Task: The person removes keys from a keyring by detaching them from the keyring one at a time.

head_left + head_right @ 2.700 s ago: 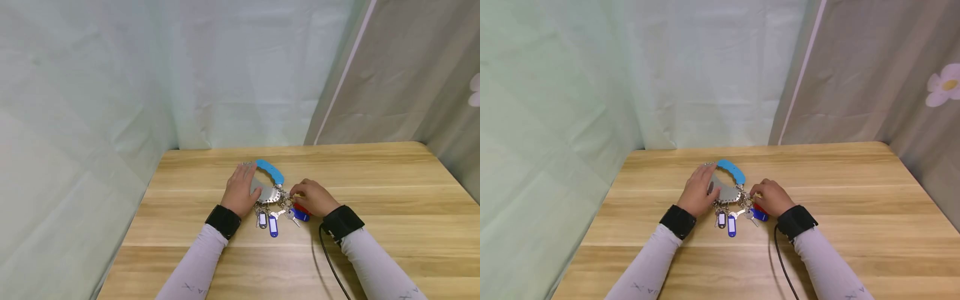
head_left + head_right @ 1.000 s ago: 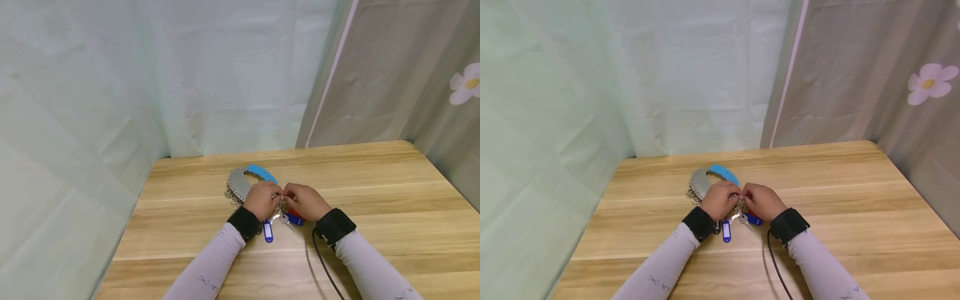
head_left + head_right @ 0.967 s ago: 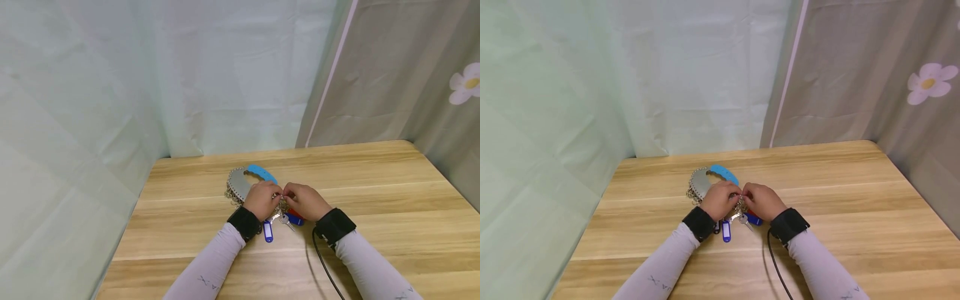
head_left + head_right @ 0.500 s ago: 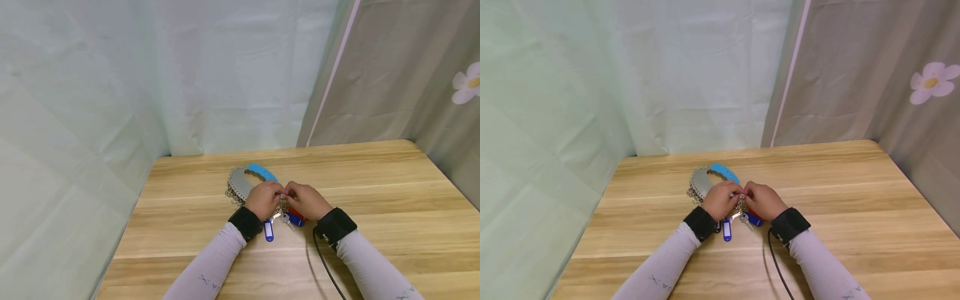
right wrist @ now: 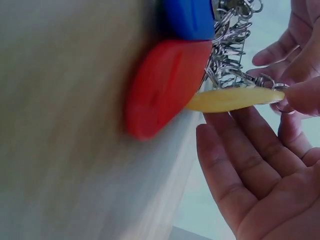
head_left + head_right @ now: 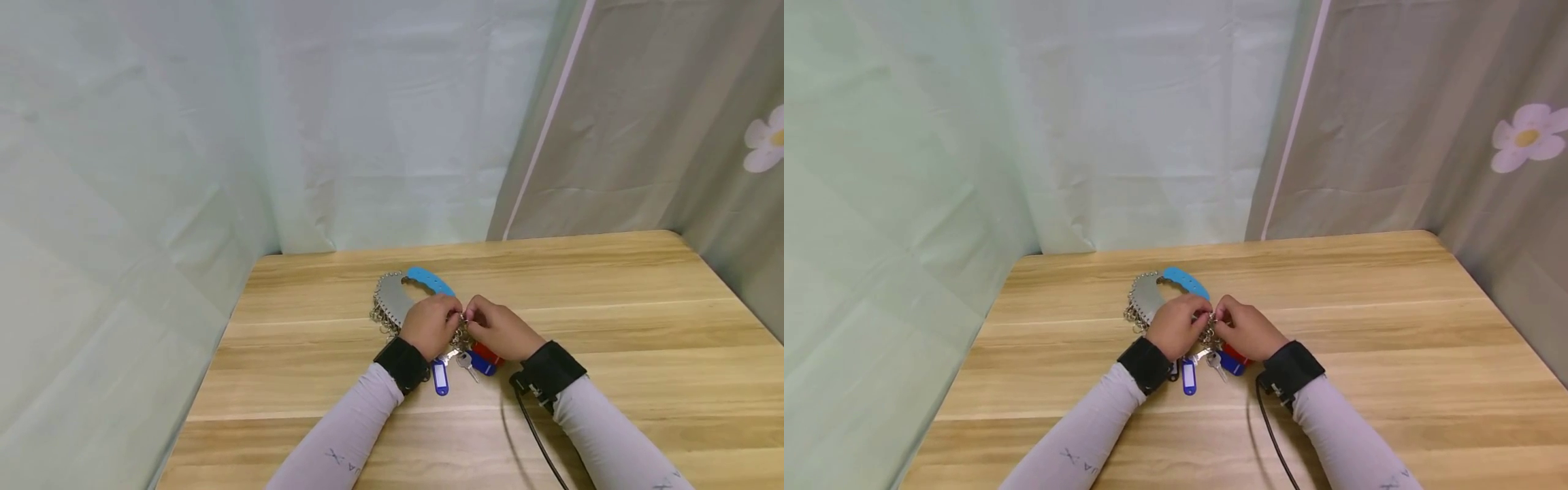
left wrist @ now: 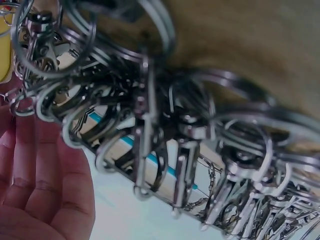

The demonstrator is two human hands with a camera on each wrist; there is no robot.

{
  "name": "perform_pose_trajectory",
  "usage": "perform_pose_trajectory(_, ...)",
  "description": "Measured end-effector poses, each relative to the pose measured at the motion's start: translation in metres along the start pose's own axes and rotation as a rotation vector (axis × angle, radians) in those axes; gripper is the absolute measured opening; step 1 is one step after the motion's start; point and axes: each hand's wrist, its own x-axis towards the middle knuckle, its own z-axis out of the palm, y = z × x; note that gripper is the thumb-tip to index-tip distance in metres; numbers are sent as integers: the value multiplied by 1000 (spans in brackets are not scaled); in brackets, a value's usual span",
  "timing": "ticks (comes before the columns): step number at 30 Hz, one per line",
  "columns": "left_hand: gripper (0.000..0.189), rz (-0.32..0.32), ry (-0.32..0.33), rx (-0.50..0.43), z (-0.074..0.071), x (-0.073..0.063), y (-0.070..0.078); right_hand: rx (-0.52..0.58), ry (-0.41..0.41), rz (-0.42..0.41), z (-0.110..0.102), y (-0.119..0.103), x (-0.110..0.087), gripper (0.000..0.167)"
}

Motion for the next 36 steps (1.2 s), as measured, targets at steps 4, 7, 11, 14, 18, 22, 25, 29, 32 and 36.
perform_pose_trajectory(4,12,-8,-2,4,1,0,-1,36,0,11,0,-1,0,7)
perform_pose_trajectory(7,14,-28,-11,-16,0,1,-1,55,4,22,0,0,0,5)
perform_pose_trajectory(11,15,-50,-15,-33,0,2,-2,83,0,17,-1,1,1,4)
perform_pose_trajectory(14,15,-59,-10,-22,0,2,-2,111,-12,24,-2,1,1,5)
perform_pose_trajectory(18,17,-69,-5,-2,0,1,-3,135,-23,36,-3,-2,1,6)
perform_pose_trajectory(22,18,-72,-14,-3,0,0,-3,140,-17,39,-3,-4,-1,12)
perform_pose_trajectory(25,17,-66,-25,-22,-1,0,-2,163,-15,56,-3,-5,-2,16)
perform_pose_trajectory(29,16,-46,-28,-34,-2,0,-2,218,-9,74,-3,-4,-3,18)
perform_pose_trajectory(32,16,-40,-9,-32,-2,0,-1,228,0,66,-3,-3,-2,16)
perform_pose_trajectory(36,13,-44,12,-43,-2,1,-1,178,13,23,-4,-2,-1,23)
